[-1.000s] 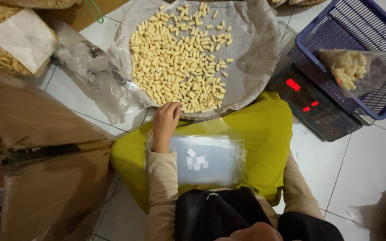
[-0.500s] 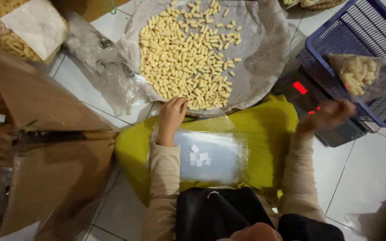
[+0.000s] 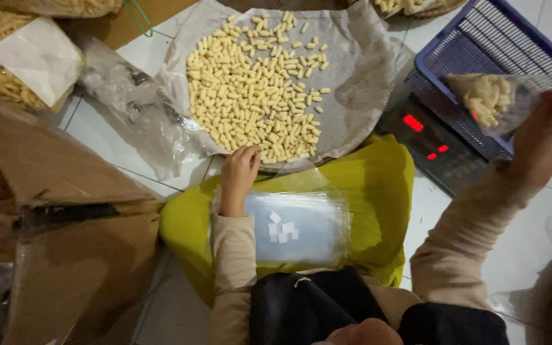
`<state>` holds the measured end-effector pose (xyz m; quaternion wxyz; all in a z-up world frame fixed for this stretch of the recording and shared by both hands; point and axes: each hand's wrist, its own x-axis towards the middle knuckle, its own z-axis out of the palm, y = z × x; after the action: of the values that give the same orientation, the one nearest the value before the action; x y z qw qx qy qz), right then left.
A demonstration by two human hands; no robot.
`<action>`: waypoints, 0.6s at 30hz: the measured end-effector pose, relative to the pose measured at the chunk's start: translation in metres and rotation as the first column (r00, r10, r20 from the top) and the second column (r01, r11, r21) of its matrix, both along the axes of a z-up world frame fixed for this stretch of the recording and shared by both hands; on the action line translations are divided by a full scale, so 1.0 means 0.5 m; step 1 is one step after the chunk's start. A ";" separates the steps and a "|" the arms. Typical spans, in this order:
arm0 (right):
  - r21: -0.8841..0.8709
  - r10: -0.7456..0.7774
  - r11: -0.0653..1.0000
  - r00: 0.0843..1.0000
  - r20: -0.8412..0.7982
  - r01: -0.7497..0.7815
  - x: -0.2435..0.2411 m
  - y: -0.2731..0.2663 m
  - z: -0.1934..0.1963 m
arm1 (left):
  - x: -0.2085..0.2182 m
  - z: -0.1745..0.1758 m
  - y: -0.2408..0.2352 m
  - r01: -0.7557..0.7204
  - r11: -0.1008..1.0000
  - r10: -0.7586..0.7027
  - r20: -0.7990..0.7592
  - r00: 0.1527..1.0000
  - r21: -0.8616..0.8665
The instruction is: The person scoops small cylindrical snack pieces from a large woven tray and places them into clear plastic bags. They then weigh each filled bag on a digital scale and set it aside in a blue basket. The process repeats with multiple bags.
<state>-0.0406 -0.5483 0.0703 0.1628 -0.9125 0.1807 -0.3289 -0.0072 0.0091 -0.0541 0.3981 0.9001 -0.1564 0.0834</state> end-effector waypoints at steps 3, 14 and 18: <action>-0.077 0.018 0.995 0.868 -0.496 -0.065 0.027 -0.085 -0.018 | -0.003 0.000 -0.001 -0.013 1.000 0.013 0.043 0.999 -0.008; -0.450 -0.084 0.888 0.925 -0.371 -0.100 0.037 -0.099 -0.174 | -0.007 0.003 0.001 -0.021 1.000 0.021 0.026 0.999 -0.003; -0.492 -0.059 0.862 0.941 -0.333 -0.120 0.039 -0.102 -0.179 | -0.006 0.002 0.000 -0.028 1.000 0.028 0.038 0.999 0.013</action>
<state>-0.0211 -0.5994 -0.0191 -0.1099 -0.9684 0.0988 -0.2011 -0.0103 0.0093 -0.0533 0.3876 0.9032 -0.1517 0.1049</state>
